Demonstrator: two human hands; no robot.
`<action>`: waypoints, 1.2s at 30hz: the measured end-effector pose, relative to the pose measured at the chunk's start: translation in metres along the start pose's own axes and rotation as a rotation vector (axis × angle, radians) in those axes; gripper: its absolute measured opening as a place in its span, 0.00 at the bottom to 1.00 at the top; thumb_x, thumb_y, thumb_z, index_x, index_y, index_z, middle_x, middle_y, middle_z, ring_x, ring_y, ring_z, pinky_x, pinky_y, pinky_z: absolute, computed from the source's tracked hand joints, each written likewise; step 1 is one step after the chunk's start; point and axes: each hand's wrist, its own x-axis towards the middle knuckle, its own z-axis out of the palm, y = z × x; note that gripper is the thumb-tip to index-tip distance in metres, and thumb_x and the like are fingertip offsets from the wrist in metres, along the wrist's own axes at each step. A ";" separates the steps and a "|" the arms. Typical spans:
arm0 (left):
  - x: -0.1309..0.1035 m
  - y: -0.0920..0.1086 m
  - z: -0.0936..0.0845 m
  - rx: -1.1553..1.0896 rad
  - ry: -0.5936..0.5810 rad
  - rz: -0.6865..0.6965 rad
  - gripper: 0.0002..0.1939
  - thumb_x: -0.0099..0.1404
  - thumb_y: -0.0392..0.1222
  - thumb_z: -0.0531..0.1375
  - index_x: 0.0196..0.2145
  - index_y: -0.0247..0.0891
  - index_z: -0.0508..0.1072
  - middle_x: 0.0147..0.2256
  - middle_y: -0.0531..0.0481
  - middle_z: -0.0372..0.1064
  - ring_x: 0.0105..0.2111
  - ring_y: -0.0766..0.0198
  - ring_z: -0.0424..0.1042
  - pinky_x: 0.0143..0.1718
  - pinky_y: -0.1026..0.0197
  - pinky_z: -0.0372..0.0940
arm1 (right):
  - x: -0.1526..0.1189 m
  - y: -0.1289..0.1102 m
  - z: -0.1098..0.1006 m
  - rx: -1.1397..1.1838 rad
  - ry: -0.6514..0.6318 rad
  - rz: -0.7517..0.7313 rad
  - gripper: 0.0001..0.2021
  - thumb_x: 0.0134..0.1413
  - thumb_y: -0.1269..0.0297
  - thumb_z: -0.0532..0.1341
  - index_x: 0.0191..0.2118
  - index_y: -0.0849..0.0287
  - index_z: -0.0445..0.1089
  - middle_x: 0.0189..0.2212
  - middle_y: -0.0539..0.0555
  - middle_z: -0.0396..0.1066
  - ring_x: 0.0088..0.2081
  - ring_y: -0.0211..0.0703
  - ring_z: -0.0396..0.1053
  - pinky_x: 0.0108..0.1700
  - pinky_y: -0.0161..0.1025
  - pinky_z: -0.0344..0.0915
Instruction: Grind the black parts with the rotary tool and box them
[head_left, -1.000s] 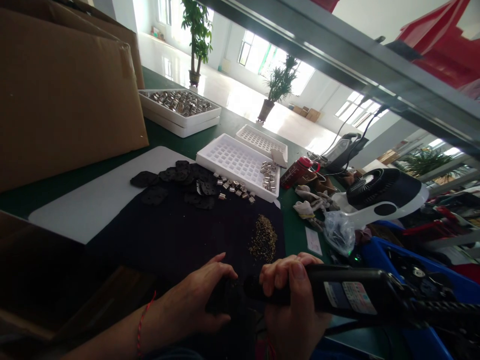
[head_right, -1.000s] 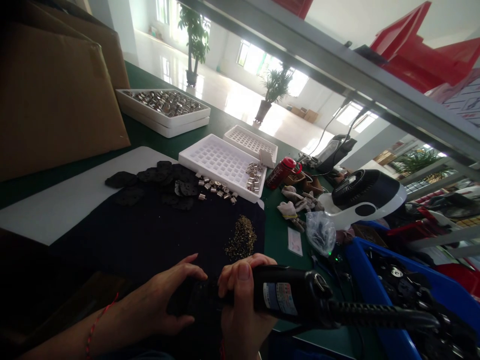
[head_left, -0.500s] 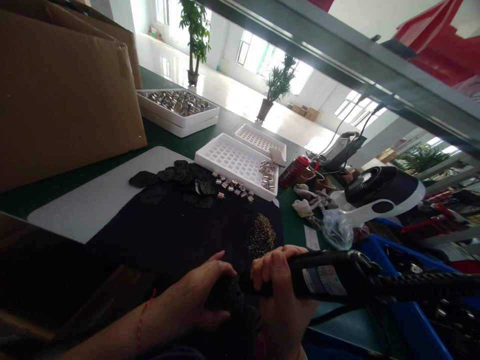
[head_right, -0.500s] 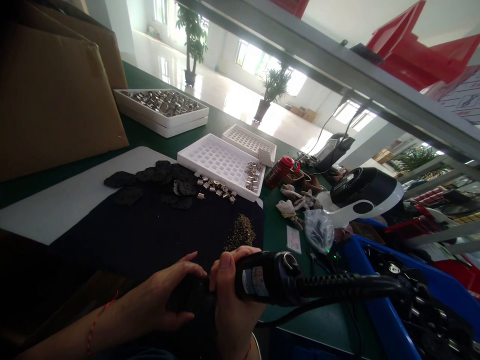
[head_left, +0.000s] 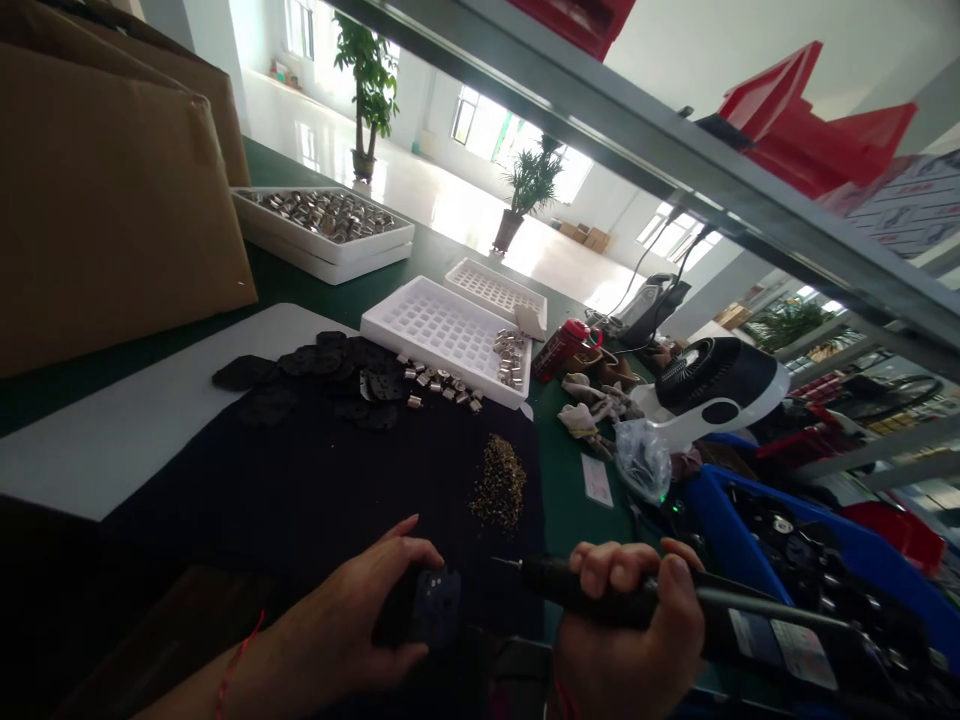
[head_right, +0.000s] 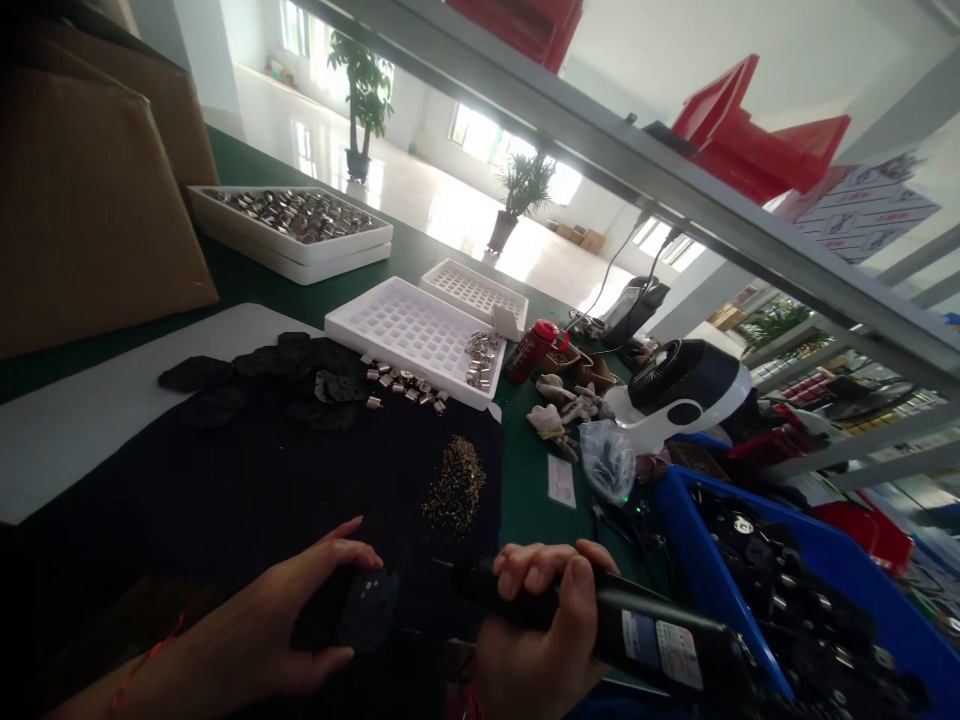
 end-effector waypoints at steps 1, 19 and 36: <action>-0.001 0.001 -0.001 0.012 0.006 -0.012 0.36 0.52 0.30 0.67 0.58 0.49 0.70 0.56 0.49 0.78 0.69 0.39 0.66 0.67 0.41 0.68 | 0.006 0.001 -0.005 -0.017 0.042 0.000 0.06 0.59 0.60 0.67 0.39 0.53 0.70 0.19 0.40 0.62 0.18 0.33 0.58 0.25 0.33 0.69; -0.009 -0.004 -0.010 0.093 0.042 0.045 0.40 0.55 0.32 0.70 0.63 0.55 0.69 0.61 0.55 0.78 0.66 0.42 0.71 0.63 0.51 0.72 | 0.028 0.026 -0.015 -0.059 0.137 -0.062 0.10 0.58 0.59 0.70 0.37 0.54 0.69 0.19 0.39 0.61 0.19 0.34 0.60 0.27 0.36 0.67; -0.003 0.008 -0.011 0.056 -0.016 -0.054 0.37 0.55 0.31 0.69 0.60 0.54 0.70 0.60 0.54 0.77 0.69 0.42 0.67 0.66 0.45 0.70 | 0.025 0.020 -0.009 -0.080 0.135 -0.043 0.10 0.58 0.61 0.69 0.34 0.55 0.68 0.19 0.40 0.60 0.20 0.34 0.59 0.27 0.36 0.66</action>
